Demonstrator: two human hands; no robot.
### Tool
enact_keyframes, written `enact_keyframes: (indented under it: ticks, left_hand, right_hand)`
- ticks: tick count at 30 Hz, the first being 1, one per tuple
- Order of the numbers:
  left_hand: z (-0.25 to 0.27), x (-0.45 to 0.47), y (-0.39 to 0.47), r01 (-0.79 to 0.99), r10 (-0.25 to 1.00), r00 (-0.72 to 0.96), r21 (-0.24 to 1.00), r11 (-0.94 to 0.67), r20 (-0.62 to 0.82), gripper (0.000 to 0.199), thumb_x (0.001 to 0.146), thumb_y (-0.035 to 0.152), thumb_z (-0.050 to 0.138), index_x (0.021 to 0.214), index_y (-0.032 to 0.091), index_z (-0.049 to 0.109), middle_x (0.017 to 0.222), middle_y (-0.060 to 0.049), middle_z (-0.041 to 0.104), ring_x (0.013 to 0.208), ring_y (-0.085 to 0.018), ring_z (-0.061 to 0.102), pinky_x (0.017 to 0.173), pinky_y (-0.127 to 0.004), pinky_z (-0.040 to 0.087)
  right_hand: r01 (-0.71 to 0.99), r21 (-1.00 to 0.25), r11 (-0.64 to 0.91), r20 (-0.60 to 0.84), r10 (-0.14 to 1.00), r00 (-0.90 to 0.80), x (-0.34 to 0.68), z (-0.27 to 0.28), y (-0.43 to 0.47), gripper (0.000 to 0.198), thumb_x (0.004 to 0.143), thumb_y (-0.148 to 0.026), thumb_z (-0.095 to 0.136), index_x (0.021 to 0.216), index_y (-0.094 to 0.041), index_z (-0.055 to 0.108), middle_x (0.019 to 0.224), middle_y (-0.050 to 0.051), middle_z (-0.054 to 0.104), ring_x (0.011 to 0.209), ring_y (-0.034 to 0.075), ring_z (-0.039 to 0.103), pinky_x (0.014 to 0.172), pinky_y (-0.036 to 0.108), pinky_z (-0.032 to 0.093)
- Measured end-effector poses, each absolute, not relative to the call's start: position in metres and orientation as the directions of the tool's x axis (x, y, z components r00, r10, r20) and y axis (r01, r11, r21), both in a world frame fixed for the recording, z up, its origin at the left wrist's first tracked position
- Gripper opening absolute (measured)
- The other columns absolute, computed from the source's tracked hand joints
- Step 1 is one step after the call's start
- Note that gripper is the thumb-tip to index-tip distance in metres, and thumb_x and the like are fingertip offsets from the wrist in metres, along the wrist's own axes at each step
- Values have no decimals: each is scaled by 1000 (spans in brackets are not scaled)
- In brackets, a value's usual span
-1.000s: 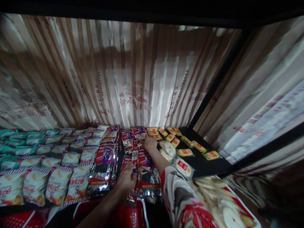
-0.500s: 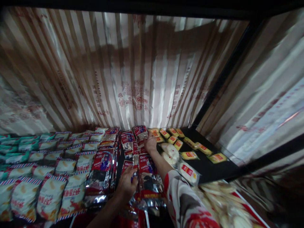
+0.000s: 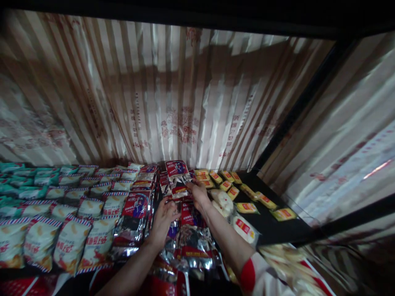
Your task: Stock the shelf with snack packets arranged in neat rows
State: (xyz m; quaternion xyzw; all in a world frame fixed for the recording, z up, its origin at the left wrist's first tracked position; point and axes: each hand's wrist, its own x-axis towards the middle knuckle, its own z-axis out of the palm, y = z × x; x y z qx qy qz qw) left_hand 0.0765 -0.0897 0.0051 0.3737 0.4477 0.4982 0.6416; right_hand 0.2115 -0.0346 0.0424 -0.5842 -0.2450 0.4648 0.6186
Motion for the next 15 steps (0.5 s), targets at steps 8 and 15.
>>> enact_keyframes:
  ticks: [8,15]
  left_hand:
    - [21,61,-77,-434,972,-70,884,175,-226,44,82,15,53,124,17,41,88,-3,64,60,-8,64,64,-22,53]
    - [19,32,-67,-442,961,-166,888,130,-223,26,80,12,55,106,13,56,78,-2,65,53,-7,59,57,-20,50]
  right_hand:
    - [-271,-942,-198,-277,916,292,171,54,-56,21,61,-12,64,79,-19,56,56,-4,62,46,12,56,45,21,43]
    - [-158,-923,-350,-371,919,132,150,68,-35,6,75,-22,60,76,-17,58,58,-3,61,47,8,55,41,16,44]
